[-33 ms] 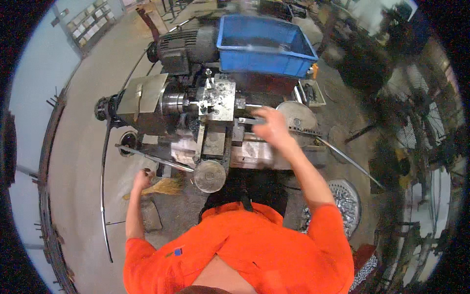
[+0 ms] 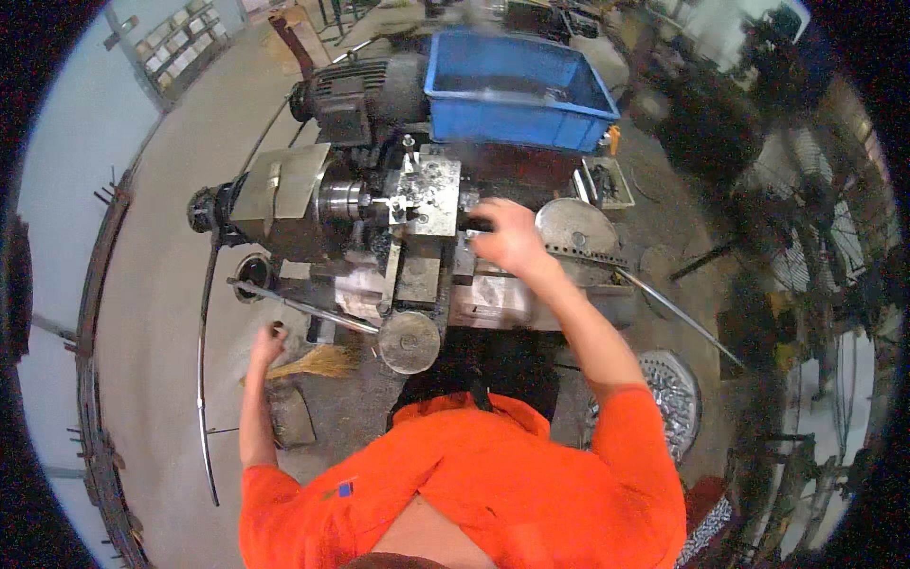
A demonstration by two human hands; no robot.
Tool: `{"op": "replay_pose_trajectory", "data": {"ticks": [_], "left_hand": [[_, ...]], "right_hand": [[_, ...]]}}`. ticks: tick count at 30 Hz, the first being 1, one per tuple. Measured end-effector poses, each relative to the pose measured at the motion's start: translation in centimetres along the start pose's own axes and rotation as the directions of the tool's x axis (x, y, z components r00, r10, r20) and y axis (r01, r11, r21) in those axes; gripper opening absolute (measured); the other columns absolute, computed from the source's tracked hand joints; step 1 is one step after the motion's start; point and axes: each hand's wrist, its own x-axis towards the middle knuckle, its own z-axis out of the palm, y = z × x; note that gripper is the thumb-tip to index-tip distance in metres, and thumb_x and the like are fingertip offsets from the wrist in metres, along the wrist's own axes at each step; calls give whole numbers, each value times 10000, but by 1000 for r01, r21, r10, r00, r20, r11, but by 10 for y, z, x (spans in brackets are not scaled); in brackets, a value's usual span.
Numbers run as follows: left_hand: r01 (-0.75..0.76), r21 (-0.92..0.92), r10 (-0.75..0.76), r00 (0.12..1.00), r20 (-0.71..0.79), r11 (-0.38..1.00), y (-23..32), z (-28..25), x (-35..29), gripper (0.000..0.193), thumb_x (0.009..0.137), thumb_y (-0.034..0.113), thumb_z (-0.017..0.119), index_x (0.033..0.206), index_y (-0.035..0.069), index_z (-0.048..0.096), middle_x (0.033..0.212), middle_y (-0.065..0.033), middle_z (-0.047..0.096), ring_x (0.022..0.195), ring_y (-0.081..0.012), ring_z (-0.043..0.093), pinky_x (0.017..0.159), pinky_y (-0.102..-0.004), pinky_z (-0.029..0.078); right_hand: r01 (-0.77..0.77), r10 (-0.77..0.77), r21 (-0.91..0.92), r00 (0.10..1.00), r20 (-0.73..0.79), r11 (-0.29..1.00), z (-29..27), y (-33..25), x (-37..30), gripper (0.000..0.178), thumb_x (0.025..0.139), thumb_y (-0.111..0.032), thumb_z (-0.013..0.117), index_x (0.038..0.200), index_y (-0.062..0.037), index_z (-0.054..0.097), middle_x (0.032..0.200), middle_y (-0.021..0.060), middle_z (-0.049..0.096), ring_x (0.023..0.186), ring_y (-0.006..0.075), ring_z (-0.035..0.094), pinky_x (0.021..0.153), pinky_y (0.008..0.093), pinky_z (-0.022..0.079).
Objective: The person operates a metal turning machine, repeatedly inserting small metal parts into the chuck, engaging the machine, and removing the processed parts. The person places the finished parts into a blue bin and continues the cycle with additional parts from a nearby container.
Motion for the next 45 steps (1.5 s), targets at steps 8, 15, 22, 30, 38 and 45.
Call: {"op": "replay_pose_trajectory", "data": {"ticks": [8,15,22,30,38,45], "left_hand": [[241,139,-107,783,-613,961,7,-181,-91,375,858,378,526,1038,62,619,857,-177,651,785,-347,626,675,-426,478],[436,221,-242,778,-580,872,48,-71,-144,572,731,532,617,965,11,594,887,-212,630,862,-397,594,746,-454,465],[314,186,-233,903,-362,931,47,-95,-138,450,699,365,692,926,-3,567,840,-228,617,826,-404,592,705,-447,476],[95,-489,-198,967,-163,867,34,-99,-93,251,773,166,652,883,-44,569,624,-108,581,509,-182,588,469,-308,483],[106,-644,-153,988,-17,757,14,-99,-76,408,816,232,639,1073,-55,502,713,-78,561,610,-182,564,585,-300,481],[283,-686,-287,951,111,671,82,-109,-118,309,834,259,633,1019,22,562,840,-93,589,834,-214,533,789,-382,429]], "right_hand": [[218,-97,-322,931,351,921,132,-49,112,241,556,-192,621,726,-26,667,825,150,611,856,336,566,760,398,477],[218,-6,-351,856,516,911,140,-56,121,255,577,-210,624,759,-37,672,846,147,649,873,328,585,744,370,493],[232,-18,-418,889,457,878,101,-49,122,259,568,-218,612,744,-40,680,831,159,652,886,326,586,817,436,436],[-35,-34,-422,987,-155,906,-23,11,153,543,561,-188,624,1100,-122,609,1251,222,451,1036,392,486,901,430,428],[-47,37,-121,996,-79,992,-46,44,12,460,539,-204,635,981,-76,655,1152,184,540,984,347,557,847,400,467],[-704,693,-123,710,-122,700,-82,101,-224,390,576,-207,636,929,-45,662,908,154,641,859,315,611,753,383,492]]}}
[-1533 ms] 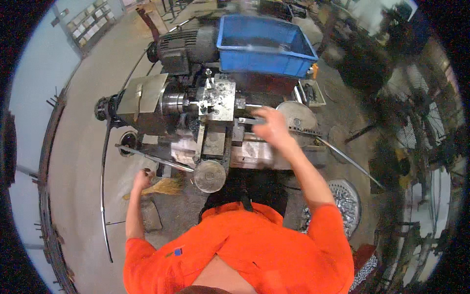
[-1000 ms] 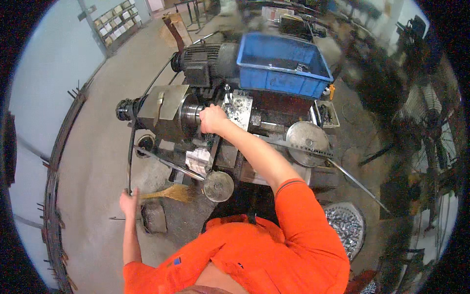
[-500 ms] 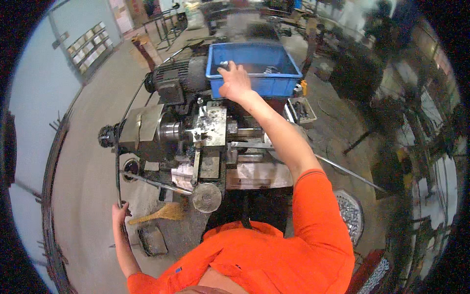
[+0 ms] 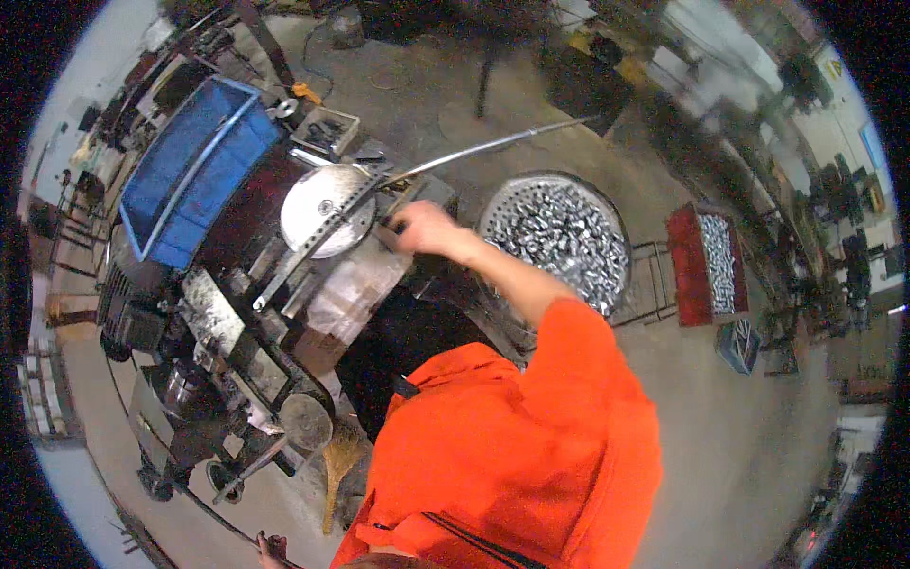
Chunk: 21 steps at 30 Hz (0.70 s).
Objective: The person operates a metal turning machine, repeatedly inserting small metal parts into the chuck, engaging the machine, and removing the processed parts. The person places the finished parts into a blue bin and continues the cycle with additional parts from a nearby container.
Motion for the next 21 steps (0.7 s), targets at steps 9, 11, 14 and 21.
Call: {"op": "replay_pose_trajectory", "data": {"ticks": [9,11,14,21], "left_hand": [[18,71,-10,994,-110,997,-15,5,8,340,804,305,660,982,38,545,870,-99,583,841,-229,526,807,-400,414],[13,50,-9,997,-76,999,-17,2,10,396,797,312,669,1035,36,514,880,-100,581,851,-232,526,827,-407,413],[-56,10,57,992,-112,998,-39,-20,36,368,799,288,667,990,29,489,746,-92,541,679,-210,504,667,-365,415],[-175,32,176,983,-58,984,-68,-53,66,388,778,268,673,942,-48,518,638,-115,562,526,-193,554,494,-346,486]], "right_hand": [[-715,645,-345,698,-311,608,-85,177,-86,350,614,-280,605,861,-40,665,947,192,631,916,329,604,828,397,479],[-739,697,-397,661,-277,544,-84,189,-85,349,649,-294,581,868,-35,662,964,182,636,946,320,602,846,400,473],[-669,683,-525,700,-209,525,-73,183,-70,371,676,-327,570,912,-57,667,1005,159,641,984,308,598,856,414,466],[-607,625,-558,757,-189,566,-48,162,-62,374,702,-330,584,957,-70,670,1010,169,639,952,302,613,832,414,472]]}}
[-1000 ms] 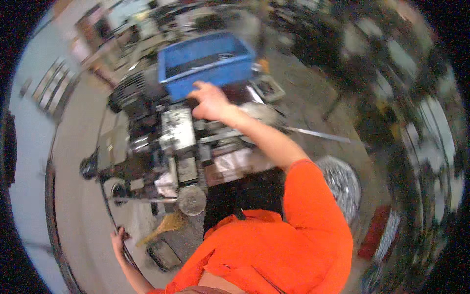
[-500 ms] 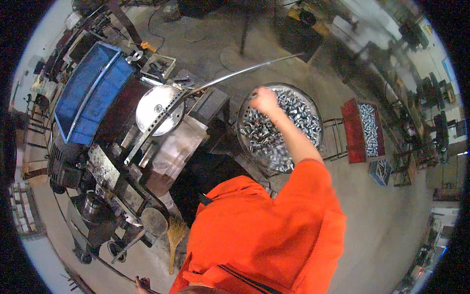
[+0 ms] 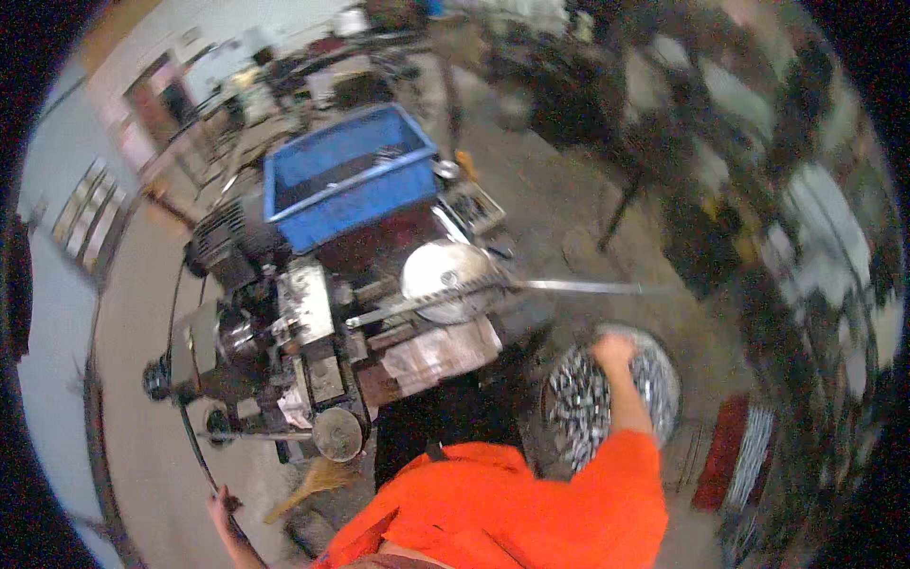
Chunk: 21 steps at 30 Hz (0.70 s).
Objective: The person operates a metal turning machine, repeatedly inserting small metal parts into the chuck, engaging the machine, and removing the processed parts. The person places the finished parts into a blue bin and continues the cycle with additional parts from a nearby container.
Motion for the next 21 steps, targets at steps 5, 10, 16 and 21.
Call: {"op": "replay_pose_trajectory", "data": {"ticks": [5,10,16,21], "left_hand": [[-104,-51,96,984,-153,993,5,24,-4,318,778,240,677,873,-24,526,609,-104,562,454,-193,554,440,-323,502],[-105,-108,90,986,-139,989,-4,22,-1,330,769,216,679,920,-39,532,594,-89,549,475,-172,552,446,-310,497],[-144,-106,133,985,-108,984,26,24,-26,288,761,175,669,881,-54,543,608,-72,540,499,-149,541,429,-271,456],[-142,-111,125,981,-149,984,26,29,-25,290,761,183,673,890,-40,540,610,-78,547,485,-168,552,440,-301,488]], "right_hand": [[21,-6,-128,993,118,992,5,22,10,449,703,-368,579,1046,-85,640,1133,146,598,1065,292,564,892,428,435],[-47,67,-116,982,175,992,-14,5,5,677,719,-490,602,1219,-43,508,1270,144,505,1196,305,464,987,482,342],[-102,119,-110,980,159,989,1,5,13,625,678,-432,639,1179,-68,557,1252,117,531,1178,274,489,980,470,356],[-78,88,-74,986,143,994,8,9,24,538,670,-376,631,1122,-87,593,1210,127,558,1145,292,512,960,446,377]]}}
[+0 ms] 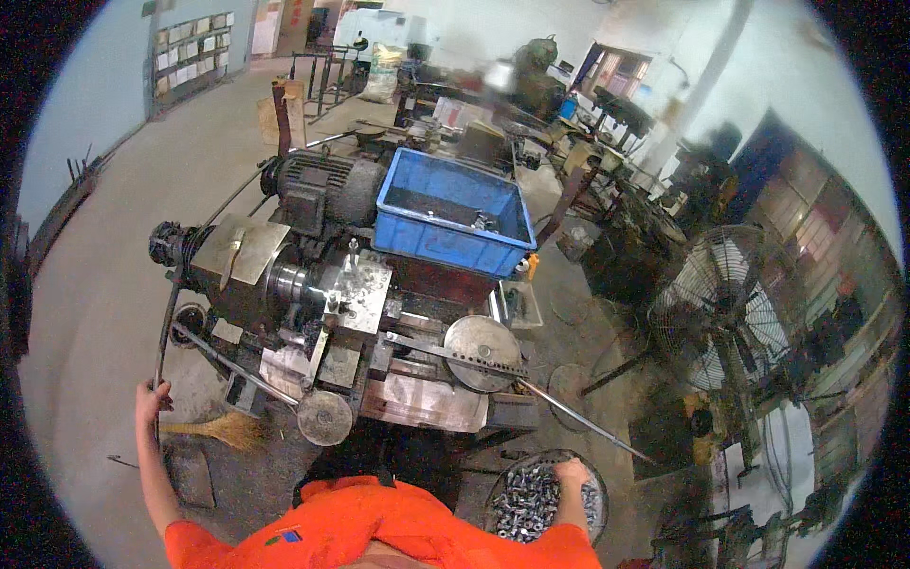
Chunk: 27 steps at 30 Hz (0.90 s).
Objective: The person operates a metal turning machine, repeatedly inserting small metal parts into the chuck, engaging the machine, and removing the processed parts. The person places the finished parts into a blue bin and continues the cycle with additional parts from a nearby container.
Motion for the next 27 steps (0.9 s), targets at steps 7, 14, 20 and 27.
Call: {"op": "replay_pose_trajectory", "data": {"ticks": [7,14,20,27], "left_hand": [[72,38,-74,996,40,997,14,3,-3,255,767,141,650,917,-38,548,664,-57,544,540,-146,546,462,-273,468],[21,0,-21,1000,8,1000,5,-2,-7,297,753,202,665,904,-31,561,648,-51,540,525,-139,539,471,-272,476],[7,157,-19,997,77,988,-11,-12,10,359,744,265,659,905,-42,566,677,-104,583,585,-235,595,548,-351,494],[-75,882,164,986,-3,465,23,-10,-50,461,727,268,654,1069,-12,522,800,-240,612,834,-416,580,721,-477,466]], "right_hand": [[104,-184,960,981,-56,262,-14,15,-13,200,744,-135,600,839,36,639,831,166,642,770,279,627,694,395,517],[406,-509,905,756,-412,-130,-50,-64,-80,196,756,-52,502,803,48,663,805,129,655,718,205,615,716,320,511],[679,-838,720,470,-277,143,-97,-233,-196,337,616,80,439,811,0,702,803,104,668,799,165,610,747,272,469],[841,-787,187,-363,-499,-507,-168,-393,-302,349,581,-143,617,921,-120,689,1126,195,572,1003,349,550,868,382,451]]}}
